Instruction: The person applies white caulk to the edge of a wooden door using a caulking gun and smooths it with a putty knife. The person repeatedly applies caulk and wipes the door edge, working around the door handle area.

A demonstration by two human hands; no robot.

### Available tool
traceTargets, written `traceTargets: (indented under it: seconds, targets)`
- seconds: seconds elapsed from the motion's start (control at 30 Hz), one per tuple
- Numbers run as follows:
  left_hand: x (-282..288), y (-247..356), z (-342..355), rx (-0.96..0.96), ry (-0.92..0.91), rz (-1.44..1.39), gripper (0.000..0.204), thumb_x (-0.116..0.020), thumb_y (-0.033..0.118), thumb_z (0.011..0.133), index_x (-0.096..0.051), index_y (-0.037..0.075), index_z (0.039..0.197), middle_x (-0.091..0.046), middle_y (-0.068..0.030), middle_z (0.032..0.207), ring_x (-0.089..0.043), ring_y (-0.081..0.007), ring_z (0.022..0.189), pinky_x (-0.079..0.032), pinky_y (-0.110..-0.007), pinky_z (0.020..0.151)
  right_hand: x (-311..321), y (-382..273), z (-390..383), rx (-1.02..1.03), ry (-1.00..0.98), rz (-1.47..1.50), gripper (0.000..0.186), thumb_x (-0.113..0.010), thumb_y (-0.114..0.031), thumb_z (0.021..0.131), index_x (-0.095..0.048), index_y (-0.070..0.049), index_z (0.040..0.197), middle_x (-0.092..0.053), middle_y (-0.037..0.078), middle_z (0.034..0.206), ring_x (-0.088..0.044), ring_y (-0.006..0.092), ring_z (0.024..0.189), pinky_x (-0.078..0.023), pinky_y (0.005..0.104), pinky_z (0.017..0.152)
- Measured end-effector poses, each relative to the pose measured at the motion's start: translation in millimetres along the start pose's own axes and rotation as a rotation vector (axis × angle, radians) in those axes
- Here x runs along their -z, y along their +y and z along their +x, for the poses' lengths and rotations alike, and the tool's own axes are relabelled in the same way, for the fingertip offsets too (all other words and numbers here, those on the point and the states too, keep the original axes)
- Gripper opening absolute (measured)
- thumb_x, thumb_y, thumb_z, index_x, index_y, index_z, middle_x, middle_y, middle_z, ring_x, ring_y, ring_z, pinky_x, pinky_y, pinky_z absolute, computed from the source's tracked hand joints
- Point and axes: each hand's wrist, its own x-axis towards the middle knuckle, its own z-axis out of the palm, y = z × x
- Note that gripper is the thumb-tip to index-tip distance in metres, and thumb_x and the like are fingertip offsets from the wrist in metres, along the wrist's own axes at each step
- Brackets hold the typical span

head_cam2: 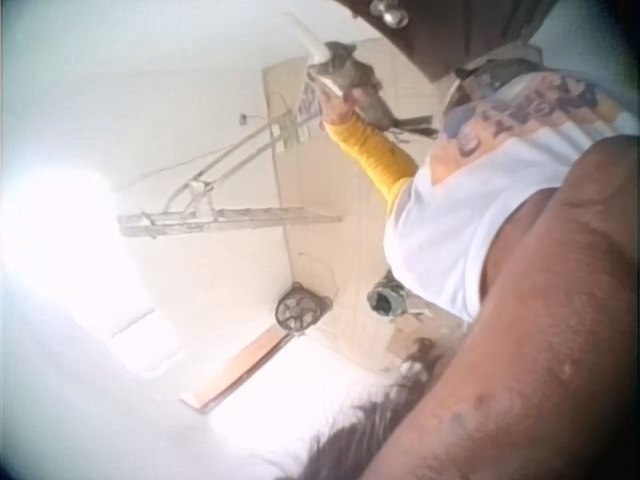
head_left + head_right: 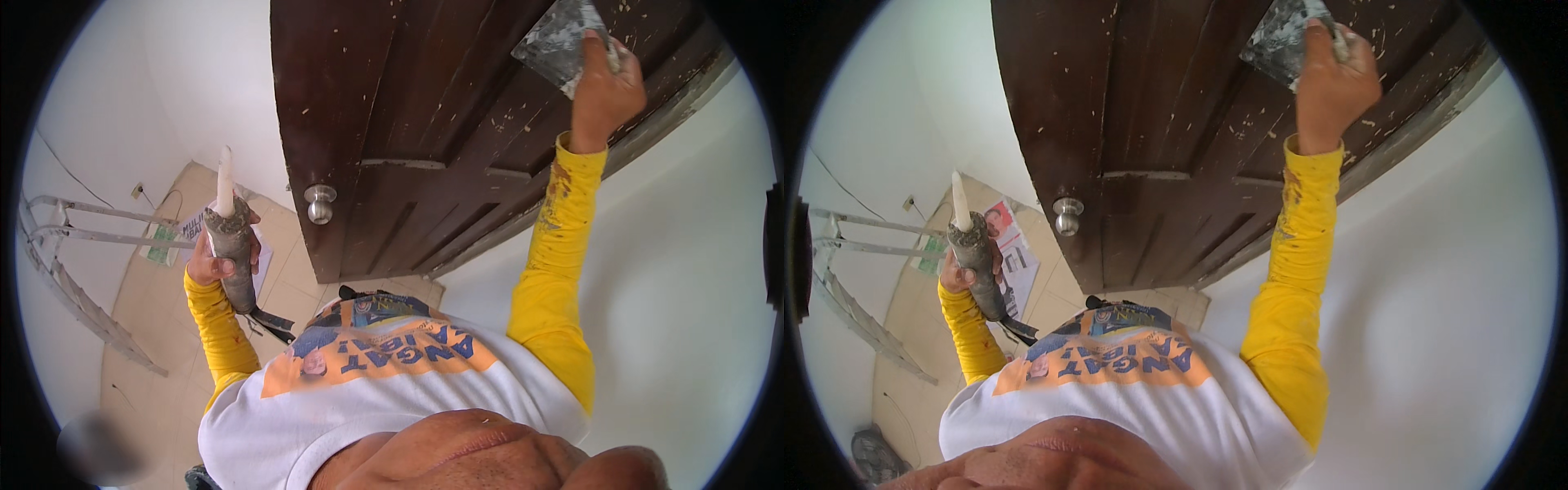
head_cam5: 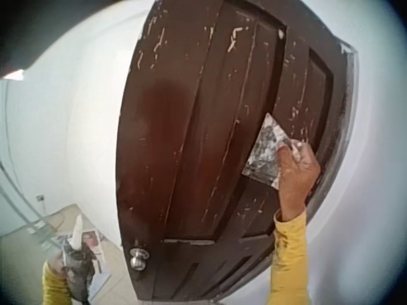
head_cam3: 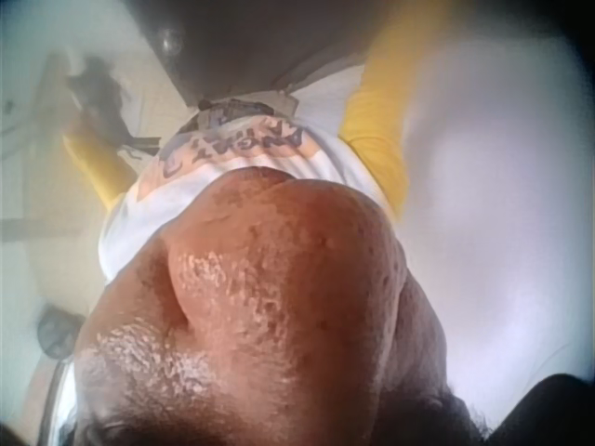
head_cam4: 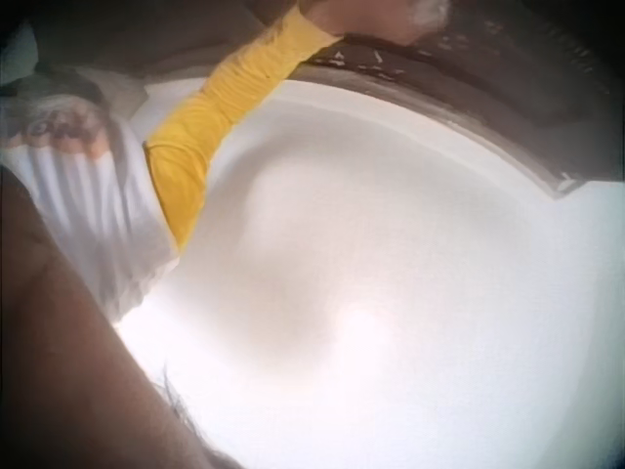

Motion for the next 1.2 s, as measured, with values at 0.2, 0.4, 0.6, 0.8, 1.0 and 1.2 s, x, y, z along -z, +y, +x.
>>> traceTargets:
  seconds: [0.2,0.4,0.6,0.8,1.0,1.2]
  targets:
    - [16,-2,-12,0.076,0.03,-0.02,0.094,-0.087,0.025,0.06,-0.038,-0.003,0.135,-0.058,-0.0194,0.11,-0.065,-0.0282,0.074,-0.06,-0.042,0.057,46,17,-61,-0.255,-0.192,-0.043,0.04,-0.084,-0.025,0.083,-0.069,0.007,0.101,-0.069,0.004,0.087,-0.059,0.0107,0.08,-0.049,0.0253,0.075]
    - [24,-4,-24,0.242,0.047,-0.024,0.094,-0.088,0.025,0.059,-0.039,-0.004,0.135,-0.058,-0.0197,0.107,-0.064,-0.0279,0.075,-0.059,-0.042,0.056,68,45,-178,-0.567,-0.424,0.043,0.04,-0.084,-0.028,0.085,-0.068,0.005,0.101,-0.066,0.004,0.088,-0.056,0.0099,0.081,-0.048,0.0251,0.075]
    - [-6,11,-17,0.349,0.0,0.061,0.083,-0.084,0.026,0.062,-0.048,-0.003,0.131,-0.065,-0.0161,0.083,-0.067,-0.0245,0.066,-0.058,-0.035,0.061,37,41,-173,-0.558,-0.435,0.191,0.029,-0.082,-0.021,0.088,-0.068,0.003,0.099,-0.065,-0.001,0.087,-0.053,0.0045,0.08,-0.045,0.0202,0.071]
    - [-34,4,-18,0.34,0.084,0.097,0.087,-0.085,0.028,0.057,-0.049,-0.003,0.129,-0.066,-0.0143,0.083,-0.066,-0.0227,0.066,-0.057,-0.035,0.06,14,59,-169,-0.524,-0.44,0.31,0.022,-0.079,-0.014,0.09,-0.07,0.003,0.101,-0.067,-0.001,0.088,-0.054,0.0022,0.08,-0.046,0.0191,0.071]
    - [-40,-3,-32,0.306,0.124,0.111,0.089,-0.087,0.028,0.057,-0.048,-0.002,0.131,-0.065,-0.0139,0.083,-0.064,-0.022,0.068,-0.056,-0.036,0.06,5,52,-178,-0.558,-0.319,0.22,0.021,-0.078,-0.013,0.088,-0.069,0.003,0.098,-0.067,-0.001,0.079,-0.055,0.0037,0.073,-0.047,0.0212,0.067]
    - [-59,-5,-42,0.188,0.246,0.088,0.093,-0.086,0.03,0.059,-0.041,-0.004,0.133,-0.061,-0.0177,0.081,-0.065,-0.0261,0.065,-0.06,-0.037,0.056,1,46,-180,-0.294,-0.326,0.153,0.021,-0.079,-0.016,0.088,-0.068,0.002,0.09,-0.067,0.0,0.076,-0.056,0.005,0.071,-0.049,0.0236,0.066]
